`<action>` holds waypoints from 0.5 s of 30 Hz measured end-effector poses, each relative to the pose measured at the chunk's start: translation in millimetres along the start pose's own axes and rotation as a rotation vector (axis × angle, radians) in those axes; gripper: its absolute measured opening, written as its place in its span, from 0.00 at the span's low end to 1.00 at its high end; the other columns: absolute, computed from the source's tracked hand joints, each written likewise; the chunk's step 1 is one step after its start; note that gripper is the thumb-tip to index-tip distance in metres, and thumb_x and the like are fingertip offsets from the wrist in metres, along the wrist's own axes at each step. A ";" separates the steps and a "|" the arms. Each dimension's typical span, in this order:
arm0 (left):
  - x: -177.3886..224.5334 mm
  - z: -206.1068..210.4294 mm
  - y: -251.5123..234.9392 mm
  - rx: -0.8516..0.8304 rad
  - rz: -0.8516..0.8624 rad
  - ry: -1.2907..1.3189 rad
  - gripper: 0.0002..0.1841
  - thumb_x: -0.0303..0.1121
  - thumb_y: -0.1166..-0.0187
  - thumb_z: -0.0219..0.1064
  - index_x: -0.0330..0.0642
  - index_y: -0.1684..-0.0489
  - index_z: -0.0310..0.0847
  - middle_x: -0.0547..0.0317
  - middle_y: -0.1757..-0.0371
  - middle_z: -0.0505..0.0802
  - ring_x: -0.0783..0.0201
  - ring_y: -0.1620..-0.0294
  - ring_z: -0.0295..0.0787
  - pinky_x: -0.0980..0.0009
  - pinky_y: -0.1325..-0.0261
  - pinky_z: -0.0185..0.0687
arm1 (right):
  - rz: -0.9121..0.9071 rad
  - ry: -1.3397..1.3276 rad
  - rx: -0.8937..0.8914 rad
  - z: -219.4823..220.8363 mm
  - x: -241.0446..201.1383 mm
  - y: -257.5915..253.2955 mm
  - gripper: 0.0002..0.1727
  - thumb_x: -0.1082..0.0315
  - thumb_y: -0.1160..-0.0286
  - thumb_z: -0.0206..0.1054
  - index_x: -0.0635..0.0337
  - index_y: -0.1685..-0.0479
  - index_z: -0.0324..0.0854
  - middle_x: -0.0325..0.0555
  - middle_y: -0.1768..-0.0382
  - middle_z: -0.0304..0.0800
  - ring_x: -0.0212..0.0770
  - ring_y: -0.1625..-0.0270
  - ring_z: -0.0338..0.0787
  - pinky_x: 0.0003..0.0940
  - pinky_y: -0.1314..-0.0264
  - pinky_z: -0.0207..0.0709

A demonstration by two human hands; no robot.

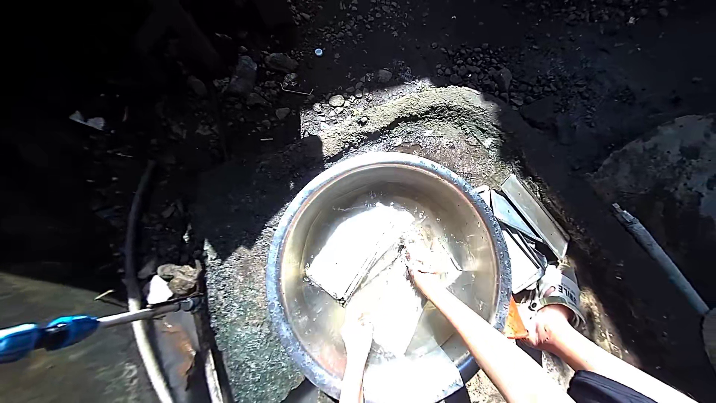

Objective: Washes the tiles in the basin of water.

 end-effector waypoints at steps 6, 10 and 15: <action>-5.6 4.2 -5.7 -0.045 -0.019 0.040 0.16 0.27 0.24 0.73 0.27 0.42 0.87 0.34 0.42 0.92 0.43 0.34 0.87 0.49 0.24 0.73 | 0.054 -0.004 0.239 -8.5 -23.2 -16.7 0.33 0.75 0.23 0.56 0.70 0.14 0.64 0.62 0.09 0.56 0.60 0.06 0.55 0.53 0.08 0.52; -2.6 1.2 -3.0 -0.067 -0.074 -0.044 0.18 0.26 0.25 0.72 0.24 0.41 0.84 0.29 0.39 0.89 0.38 0.31 0.84 0.46 0.23 0.71 | -0.254 0.040 0.203 26.0 -29.4 24.7 0.27 0.79 0.28 0.58 0.70 0.27 0.80 0.60 0.19 0.76 0.61 0.14 0.72 0.52 0.17 0.69; -6.5 5.1 -6.2 -0.055 -0.024 0.082 0.17 0.26 0.25 0.74 0.27 0.40 0.86 0.33 0.40 0.91 0.42 0.32 0.86 0.49 0.23 0.73 | -0.264 -0.018 -0.028 8.2 12.5 18.5 0.27 0.71 0.13 0.50 0.60 0.14 0.69 0.52 0.11 0.66 0.57 0.09 0.62 0.58 0.09 0.53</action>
Point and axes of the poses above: each hand's wrist, its own y-axis away from the middle knuckle, its own z-axis out of the palm, x = y × z, the point moved 4 cm from there along -y, towards the middle knuckle
